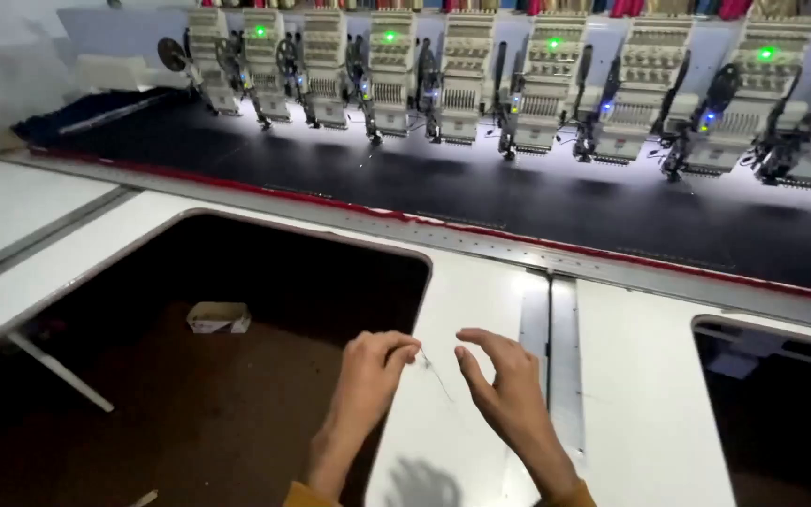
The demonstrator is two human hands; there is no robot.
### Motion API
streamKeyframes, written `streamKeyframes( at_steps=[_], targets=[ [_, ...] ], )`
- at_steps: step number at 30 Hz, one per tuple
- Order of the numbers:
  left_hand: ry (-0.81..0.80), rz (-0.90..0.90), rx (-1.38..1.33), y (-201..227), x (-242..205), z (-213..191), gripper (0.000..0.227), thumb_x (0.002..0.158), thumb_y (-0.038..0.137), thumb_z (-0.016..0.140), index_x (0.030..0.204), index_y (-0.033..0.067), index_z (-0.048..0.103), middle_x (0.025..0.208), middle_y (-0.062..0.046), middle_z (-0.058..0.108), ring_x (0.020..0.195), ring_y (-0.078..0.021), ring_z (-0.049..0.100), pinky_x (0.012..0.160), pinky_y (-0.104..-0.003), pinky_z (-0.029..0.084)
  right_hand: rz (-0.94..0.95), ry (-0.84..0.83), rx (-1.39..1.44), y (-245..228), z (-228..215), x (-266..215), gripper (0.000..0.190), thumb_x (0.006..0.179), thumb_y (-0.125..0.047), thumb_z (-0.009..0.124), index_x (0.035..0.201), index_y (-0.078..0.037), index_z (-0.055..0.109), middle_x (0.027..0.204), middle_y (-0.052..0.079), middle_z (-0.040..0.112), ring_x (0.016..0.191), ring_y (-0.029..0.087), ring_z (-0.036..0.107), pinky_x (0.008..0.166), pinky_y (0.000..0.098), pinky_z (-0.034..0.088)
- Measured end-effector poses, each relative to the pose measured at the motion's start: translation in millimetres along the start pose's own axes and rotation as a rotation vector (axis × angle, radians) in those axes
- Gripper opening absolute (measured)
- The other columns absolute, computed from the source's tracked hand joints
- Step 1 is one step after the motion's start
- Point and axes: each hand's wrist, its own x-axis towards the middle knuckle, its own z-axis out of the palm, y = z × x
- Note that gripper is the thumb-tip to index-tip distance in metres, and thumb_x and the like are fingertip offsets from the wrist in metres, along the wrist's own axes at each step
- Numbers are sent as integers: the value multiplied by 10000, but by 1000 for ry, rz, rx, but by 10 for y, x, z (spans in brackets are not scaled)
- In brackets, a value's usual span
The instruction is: Threading multiple heads of an industrial embroidery machine and preparing the fabric for operation.
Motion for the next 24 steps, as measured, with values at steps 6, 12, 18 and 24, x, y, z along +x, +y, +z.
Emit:
streamKeyframes(
  at_steps=[6, 12, 18, 24],
  targets=[
    [3, -75, -85, -781, 621, -836, 157, 878, 220, 737, 951, 126, 839, 929, 25, 848, 903, -117, 787, 824, -269, 584, 18, -40, -25, -480, 1103, 659, 322, 971, -407, 566, 1164, -223, 746, 1194, -76, 797, 1178, 184, 689, 1060, 403, 387],
    [-95, -231, -32, -1662, 1591, -1343, 348, 868, 429, 777, 648, 159, 761, 582, 53, 703, 568, -65, 568, 642, -284, 444, 67, 31, 52, -624, 2177, 1656, 293, 957, -333, 602, 1127, -167, 775, 1162, -10, 808, 1168, 192, 708, 1006, 358, 505],
    [-374, -28, 228, -2769, 2700, -1624, 304, 964, 438, 592, 1167, 240, 700, 982, 112, 836, 1032, -172, 717, 1059, -385, 364, 164, 187, 97, -340, 3283, 2696, 252, 936, -305, 635, 1088, -183, 795, 1167, 6, 810, 1120, 178, 739, 1001, 313, 508],
    [-425, 22, 346, -3536, 3697, -1835, 267, 1065, 298, 441, 978, 160, 652, 856, -13, 721, 914, -240, 650, 1055, -406, 345, 231, 199, 59, -619, 3906, 3538, 261, 916, -266, 651, 1104, -163, 799, 1192, 1, 810, 1163, 168, 721, 1036, 316, 497]
  ],
)
